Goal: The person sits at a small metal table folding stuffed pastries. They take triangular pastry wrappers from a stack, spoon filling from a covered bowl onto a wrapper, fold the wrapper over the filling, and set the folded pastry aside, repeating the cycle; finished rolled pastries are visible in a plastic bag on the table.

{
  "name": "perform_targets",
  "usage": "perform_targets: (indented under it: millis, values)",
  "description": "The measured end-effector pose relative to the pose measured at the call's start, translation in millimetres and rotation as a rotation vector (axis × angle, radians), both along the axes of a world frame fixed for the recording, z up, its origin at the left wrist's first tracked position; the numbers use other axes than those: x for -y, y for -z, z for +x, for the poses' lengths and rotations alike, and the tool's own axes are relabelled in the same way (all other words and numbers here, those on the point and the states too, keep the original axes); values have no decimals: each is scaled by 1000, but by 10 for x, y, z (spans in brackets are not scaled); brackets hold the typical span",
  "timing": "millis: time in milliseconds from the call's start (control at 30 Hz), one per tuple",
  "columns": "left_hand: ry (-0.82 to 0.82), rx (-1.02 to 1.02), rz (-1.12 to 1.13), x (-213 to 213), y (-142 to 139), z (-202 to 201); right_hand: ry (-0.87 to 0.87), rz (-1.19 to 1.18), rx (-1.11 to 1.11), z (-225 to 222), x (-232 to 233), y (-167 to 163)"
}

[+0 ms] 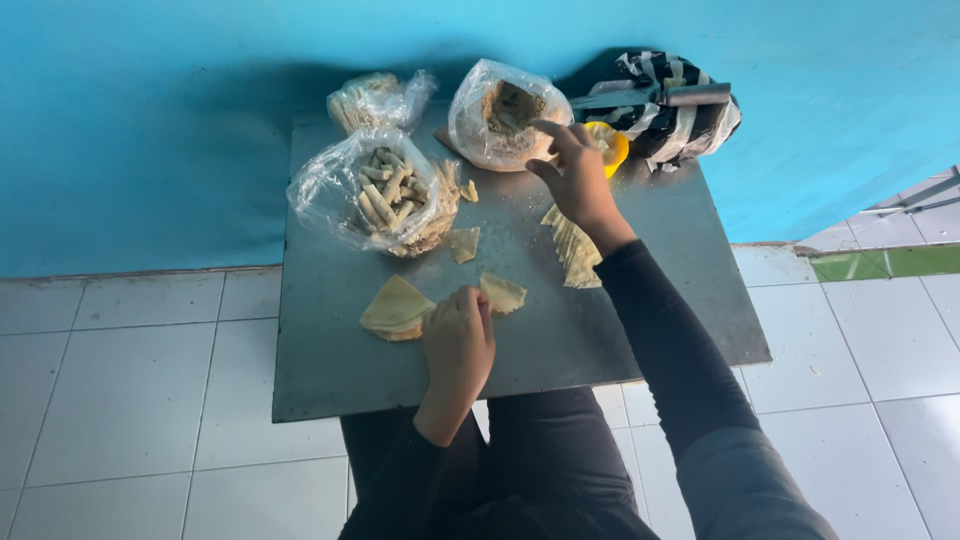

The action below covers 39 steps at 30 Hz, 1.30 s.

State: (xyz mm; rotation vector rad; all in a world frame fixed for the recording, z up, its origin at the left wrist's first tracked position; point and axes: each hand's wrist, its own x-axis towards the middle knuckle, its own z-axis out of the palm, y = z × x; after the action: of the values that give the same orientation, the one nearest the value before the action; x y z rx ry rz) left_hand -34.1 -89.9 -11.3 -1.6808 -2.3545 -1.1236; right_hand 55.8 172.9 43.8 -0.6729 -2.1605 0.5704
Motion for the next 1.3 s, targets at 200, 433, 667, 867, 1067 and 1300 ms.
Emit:
perform_targets:
  millis: [200, 433, 667, 867, 1067, 1300]
  values:
    - [112, 514, 84, -12, -64, -63, -51, 44, -72, -306, -318, 101]
    - [68, 527, 72, 55, -65, -147, 118, -150, -369, -426, -547, 273]
    - [83, 594, 119, 113, -70, -138, 59, -762, -765, -262, -674, 340]
    - [58, 596, 139, 134, -24, -129, -132, -943, -859, 246, -219, 145]
    - [48, 576, 178, 136, 6, -119, -105, -1121, -594, 708, 768, 216]
    - [32, 604, 224, 145, 6, -105, -135, -1160, -396, 817, 1283, 488]
